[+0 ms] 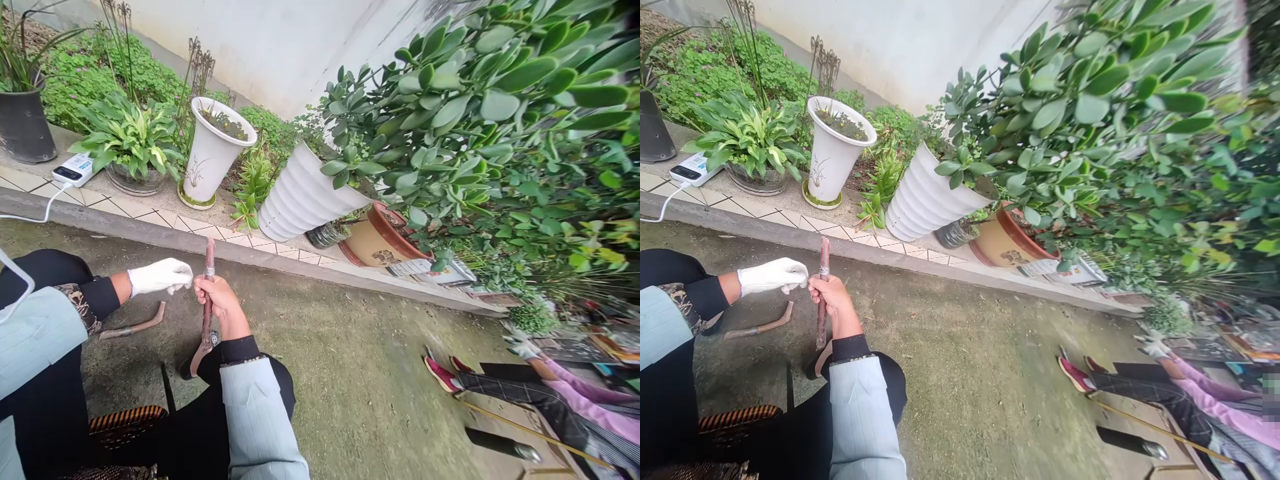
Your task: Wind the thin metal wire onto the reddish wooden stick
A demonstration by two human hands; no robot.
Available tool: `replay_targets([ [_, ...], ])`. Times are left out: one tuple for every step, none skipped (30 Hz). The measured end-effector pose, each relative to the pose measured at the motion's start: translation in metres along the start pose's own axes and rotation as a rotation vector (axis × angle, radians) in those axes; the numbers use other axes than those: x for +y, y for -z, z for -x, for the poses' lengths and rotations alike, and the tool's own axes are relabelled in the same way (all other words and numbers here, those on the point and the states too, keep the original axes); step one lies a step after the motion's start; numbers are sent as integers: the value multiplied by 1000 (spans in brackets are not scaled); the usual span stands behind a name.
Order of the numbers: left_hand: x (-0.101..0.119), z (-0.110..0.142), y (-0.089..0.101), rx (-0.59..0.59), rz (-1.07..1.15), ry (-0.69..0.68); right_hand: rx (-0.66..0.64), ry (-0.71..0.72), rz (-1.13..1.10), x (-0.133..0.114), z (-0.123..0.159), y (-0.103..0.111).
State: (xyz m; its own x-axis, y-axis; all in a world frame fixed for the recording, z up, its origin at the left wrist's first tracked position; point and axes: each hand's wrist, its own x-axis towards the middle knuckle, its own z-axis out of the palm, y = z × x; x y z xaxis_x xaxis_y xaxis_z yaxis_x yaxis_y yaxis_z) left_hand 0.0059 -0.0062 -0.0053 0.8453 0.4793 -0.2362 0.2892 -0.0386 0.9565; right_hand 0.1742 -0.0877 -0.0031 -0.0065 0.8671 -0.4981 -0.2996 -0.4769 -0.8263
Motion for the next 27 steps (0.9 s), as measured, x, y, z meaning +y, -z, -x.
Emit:
replay_targets([
  [1, 1, 3, -2, 20, 28, 15, 13, 27, -2, 1, 2],
  [1, 2, 7, -5, 20, 43, 40, 35, 47, -5, 2, 4],
  [1, 3, 12, -4, 2, 46, 73, 65, 56, -8, 4, 8],
  [1, 5, 16, 3, -29, 46, 106, 96, 51, -13, 6, 14],
  [1, 6, 20, 21, -70, 48, 130, 125, 28, -17, 10, 20],
  [0, 8, 23, 43, -124, 50, 138, 149, -9, -22, 13, 28],
  [-2, 9, 25, 61, -181, 48, 128, 170, -58, -27, 17, 35],
  [-4, 11, 27, 72, -241, 40, 106, 190, -114, -32, 21, 42],
  [-7, 12, 27, 75, -298, 29, 78, 206, -165, -37, 25, 48],
  [-11, 14, 27, 71, -345, 16, 52, 217, -207, -40, 29, 52],
  [-14, 15, 26, 63, -381, 5, 32, 227, -234, -43, 32, 56],
  [-17, 16, 24, 52, -405, -2, 18, 237, -250, -45, 35, 58],
  [-19, 17, 22, 37, -423, -6, 9, 247, -255, -45, 36, 58],
  [-21, 18, 20, 19, -441, -14, 7, 262, -251, -45, 36, 58],
  [-21, 20, 17, -7, -463, -30, 15, 284, -233, -44, 35, 58],
  [-20, 21, 13, -38, -492, -57, 39, 316, -196, -43, 32, 58],
  [-18, 23, 9, -72, -523, -95, 87, 353, -131, -41, 29, 58],
  [-16, 24, 5, -108, -552, -143, 159, 383, -28, -39, 26, 59],
  [-12, 26, 0, -137, -570, -194, 248, 398, 121, -38, 22, 60],
  [-9, 28, -3, -160, -577, -239, 339, 391, 324, -36, 19, 61],
  [-5, 30, -6, -176, -575, -273, 392, 341, 582, -34, 16, 61],
  [-2, 31, -7, -183, -570, -299, 387, 252, 857, -32, 13, 60],
  [0, 32, -7, -181, -569, -318, 327, 140, 1105, -29, 12, 57],
  [1, 32, -5, -169, -576, -333, 217, 24, 1296, -26, 11, 52],
  [1, 32, -2, -143, -592, -348, 75, -84, 1415, -22, 10, 46],
  [-1, 30, 3, -104, -618, -361, -61, -166, 1458, -19, 11, 38],
  [-3, 28, 8, -52, -653, -368, -203, -225, 1456, -16, 12, 30],
])
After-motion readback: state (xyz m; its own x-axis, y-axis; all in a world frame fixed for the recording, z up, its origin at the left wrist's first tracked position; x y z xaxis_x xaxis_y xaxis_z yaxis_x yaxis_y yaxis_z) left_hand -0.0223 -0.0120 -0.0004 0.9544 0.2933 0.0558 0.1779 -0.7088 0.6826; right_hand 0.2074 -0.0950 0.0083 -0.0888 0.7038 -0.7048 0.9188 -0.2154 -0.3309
